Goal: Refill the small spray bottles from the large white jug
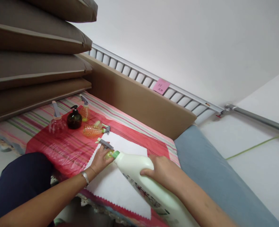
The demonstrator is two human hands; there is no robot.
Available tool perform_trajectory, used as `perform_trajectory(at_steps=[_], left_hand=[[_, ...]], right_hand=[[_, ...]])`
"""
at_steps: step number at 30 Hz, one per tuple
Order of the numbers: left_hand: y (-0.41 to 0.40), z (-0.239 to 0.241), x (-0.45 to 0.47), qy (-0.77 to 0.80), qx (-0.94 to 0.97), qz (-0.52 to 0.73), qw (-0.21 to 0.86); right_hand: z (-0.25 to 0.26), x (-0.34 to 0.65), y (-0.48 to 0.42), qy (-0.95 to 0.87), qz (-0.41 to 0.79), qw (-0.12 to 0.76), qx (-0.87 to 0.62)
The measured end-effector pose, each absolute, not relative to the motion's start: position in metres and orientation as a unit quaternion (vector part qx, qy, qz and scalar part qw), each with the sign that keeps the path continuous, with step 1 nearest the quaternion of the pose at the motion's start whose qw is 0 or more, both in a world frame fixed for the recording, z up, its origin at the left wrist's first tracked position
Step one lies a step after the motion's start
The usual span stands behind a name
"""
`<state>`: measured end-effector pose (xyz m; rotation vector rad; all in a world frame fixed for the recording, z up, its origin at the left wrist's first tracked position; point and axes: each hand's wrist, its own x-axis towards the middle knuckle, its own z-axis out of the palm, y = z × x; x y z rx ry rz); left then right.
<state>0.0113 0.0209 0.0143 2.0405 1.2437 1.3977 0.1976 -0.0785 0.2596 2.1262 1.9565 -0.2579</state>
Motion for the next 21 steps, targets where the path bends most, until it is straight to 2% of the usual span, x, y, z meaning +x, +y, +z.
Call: perform_trajectory(at_steps=[21], left_hand=[[0.0206,0.0155,0.0111,0.443,0.726,0.495,0.178]], right_hand=[[0.2612,0.1965,-0.0789,0.669,-0.083,0.118,0.729]])
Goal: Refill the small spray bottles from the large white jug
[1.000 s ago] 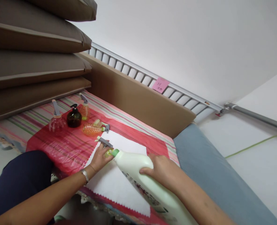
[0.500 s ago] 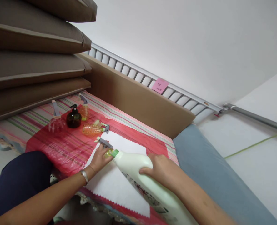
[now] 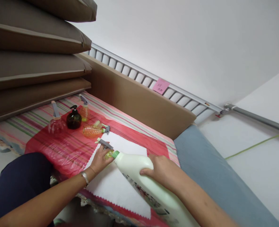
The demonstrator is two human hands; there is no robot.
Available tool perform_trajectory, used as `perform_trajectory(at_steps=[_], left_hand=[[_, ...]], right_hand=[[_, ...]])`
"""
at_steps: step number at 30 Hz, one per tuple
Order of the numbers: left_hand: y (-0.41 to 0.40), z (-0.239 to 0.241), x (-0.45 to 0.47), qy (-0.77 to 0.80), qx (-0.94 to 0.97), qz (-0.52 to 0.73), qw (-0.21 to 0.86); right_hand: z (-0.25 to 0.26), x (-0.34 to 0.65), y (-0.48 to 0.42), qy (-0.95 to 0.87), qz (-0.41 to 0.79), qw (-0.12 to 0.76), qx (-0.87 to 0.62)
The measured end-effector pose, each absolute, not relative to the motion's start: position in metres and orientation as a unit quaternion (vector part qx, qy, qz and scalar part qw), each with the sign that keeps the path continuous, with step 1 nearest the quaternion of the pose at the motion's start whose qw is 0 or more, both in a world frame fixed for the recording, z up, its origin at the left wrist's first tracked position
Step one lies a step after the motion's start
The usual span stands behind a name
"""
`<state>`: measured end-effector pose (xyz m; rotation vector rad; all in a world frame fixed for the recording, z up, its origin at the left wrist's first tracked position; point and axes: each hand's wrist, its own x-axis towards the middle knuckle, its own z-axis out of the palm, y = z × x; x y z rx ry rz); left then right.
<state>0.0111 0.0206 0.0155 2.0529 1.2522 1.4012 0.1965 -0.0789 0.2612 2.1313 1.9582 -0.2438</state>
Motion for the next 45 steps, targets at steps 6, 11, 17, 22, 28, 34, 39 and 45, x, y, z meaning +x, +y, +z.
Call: perform_trajectory(at_steps=[6,11,17,22,28,34,39,45], left_hand=[[0.0203,0.0162,0.0107,0.441,0.727,0.495,0.179],[0.0207,0.0148,0.0106,0.441,0.728,0.494,0.179],[0.0213,0.0125,0.0111,0.44,0.727,0.497,0.179],[0.021,0.0135,0.0112,0.438,0.728,0.496,0.179],[0.021,0.0132,0.0115,0.439,0.728,0.496,0.179],[0.0212,0.0119,0.0114,0.44,0.726,0.497,0.178],[0.0209,0.0124,0.0114,0.44,0.726,0.498,0.175],[0.0211,0.0123,0.0114,0.436,0.727,0.5,0.176]], right_hand=[[0.2611,0.1969,-0.0783,0.667,-0.088,0.118,0.731],[0.2604,0.1966,-0.0786,0.669,-0.085,0.118,0.729],[0.2615,0.1961,-0.0789,0.669,-0.088,0.119,0.728],[0.2608,0.1974,-0.0786,0.671,-0.086,0.121,0.726],[0.259,0.1985,-0.0784,0.67,-0.079,0.122,0.728],[0.2608,0.1966,-0.0777,0.667,-0.083,0.132,0.729],[0.2622,0.1947,-0.0779,0.668,-0.076,0.139,0.727],[0.2616,0.1952,-0.0774,0.669,-0.082,0.135,0.727]])
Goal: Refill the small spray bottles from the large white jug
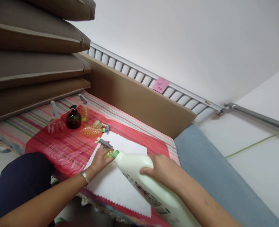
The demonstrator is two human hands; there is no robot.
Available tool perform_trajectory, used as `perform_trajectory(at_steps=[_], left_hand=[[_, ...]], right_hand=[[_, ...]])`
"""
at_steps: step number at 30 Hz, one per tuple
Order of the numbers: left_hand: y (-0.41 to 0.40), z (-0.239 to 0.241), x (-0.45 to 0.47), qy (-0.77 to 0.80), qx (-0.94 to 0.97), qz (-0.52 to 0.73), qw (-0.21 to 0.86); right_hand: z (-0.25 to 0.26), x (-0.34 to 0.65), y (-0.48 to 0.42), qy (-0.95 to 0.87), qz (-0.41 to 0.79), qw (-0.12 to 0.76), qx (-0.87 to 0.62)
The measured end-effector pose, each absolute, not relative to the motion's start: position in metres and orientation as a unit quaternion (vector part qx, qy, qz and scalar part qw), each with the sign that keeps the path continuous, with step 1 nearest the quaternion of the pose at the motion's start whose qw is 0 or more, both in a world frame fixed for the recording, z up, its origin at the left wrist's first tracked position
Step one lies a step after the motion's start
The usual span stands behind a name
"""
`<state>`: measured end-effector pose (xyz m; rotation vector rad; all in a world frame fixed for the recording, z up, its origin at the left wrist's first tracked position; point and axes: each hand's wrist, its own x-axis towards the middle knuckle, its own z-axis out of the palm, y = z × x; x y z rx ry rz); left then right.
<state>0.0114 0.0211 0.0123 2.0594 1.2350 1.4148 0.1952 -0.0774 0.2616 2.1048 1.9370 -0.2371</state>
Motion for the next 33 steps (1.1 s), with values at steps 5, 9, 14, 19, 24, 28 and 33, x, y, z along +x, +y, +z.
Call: perform_trajectory(at_steps=[5,9,14,19,24,28,33], left_hand=[[0.0211,0.0115,0.0113,0.436,0.726,0.501,0.177],[0.021,0.012,0.0115,0.435,0.726,0.502,0.178],[0.0203,0.0146,0.0114,0.437,0.725,0.501,0.179],[0.0199,0.0158,0.0111,0.437,0.725,0.501,0.181],[0.0209,0.0129,0.0115,0.44,0.725,0.497,0.183],[0.0216,0.0115,0.0118,0.439,0.726,0.496,0.183],[0.0215,0.0124,0.0117,0.439,0.726,0.497,0.183]], right_hand=[[0.2626,0.1938,-0.0772,0.663,-0.079,0.141,0.731],[0.2631,0.1938,-0.0768,0.665,-0.077,0.142,0.729],[0.2646,0.1935,-0.0771,0.665,-0.083,0.143,0.728],[0.2638,0.1942,-0.0765,0.665,-0.08,0.136,0.73],[0.2625,0.1944,-0.0764,0.663,-0.079,0.14,0.731],[0.263,0.1941,-0.0756,0.66,-0.084,0.138,0.733],[0.2647,0.1916,-0.074,0.655,-0.087,0.137,0.738]])
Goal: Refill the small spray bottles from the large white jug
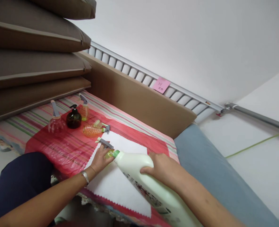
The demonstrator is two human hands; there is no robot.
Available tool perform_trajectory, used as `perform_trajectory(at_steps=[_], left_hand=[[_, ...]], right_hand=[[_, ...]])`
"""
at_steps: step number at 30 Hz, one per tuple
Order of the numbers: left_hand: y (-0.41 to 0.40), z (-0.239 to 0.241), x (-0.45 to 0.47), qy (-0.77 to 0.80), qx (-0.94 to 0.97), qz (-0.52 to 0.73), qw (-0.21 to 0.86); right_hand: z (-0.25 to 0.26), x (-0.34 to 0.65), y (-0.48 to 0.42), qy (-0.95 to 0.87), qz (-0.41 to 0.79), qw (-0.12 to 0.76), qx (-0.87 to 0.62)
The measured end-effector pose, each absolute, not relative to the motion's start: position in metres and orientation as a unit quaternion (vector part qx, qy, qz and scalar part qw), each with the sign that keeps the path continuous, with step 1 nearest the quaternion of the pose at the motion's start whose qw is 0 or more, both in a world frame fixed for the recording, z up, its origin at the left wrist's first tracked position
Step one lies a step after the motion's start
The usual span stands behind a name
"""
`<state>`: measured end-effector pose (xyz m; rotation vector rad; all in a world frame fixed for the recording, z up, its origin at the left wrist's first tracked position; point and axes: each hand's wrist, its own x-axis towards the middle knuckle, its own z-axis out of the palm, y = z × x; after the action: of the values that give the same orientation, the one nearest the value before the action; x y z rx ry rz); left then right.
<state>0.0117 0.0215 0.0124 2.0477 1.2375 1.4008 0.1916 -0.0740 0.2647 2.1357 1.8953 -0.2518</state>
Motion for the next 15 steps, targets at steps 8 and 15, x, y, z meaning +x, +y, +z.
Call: perform_trajectory(at_steps=[8,15], left_hand=[[0.0208,0.0132,0.0118,0.439,0.724,0.5,0.18],[0.0213,0.0115,0.0123,0.438,0.722,0.503,0.186]], right_hand=[[0.2656,0.1899,-0.0748,0.648,-0.089,0.135,0.744],[0.2618,0.1949,-0.0741,0.656,-0.086,0.12,0.74]])
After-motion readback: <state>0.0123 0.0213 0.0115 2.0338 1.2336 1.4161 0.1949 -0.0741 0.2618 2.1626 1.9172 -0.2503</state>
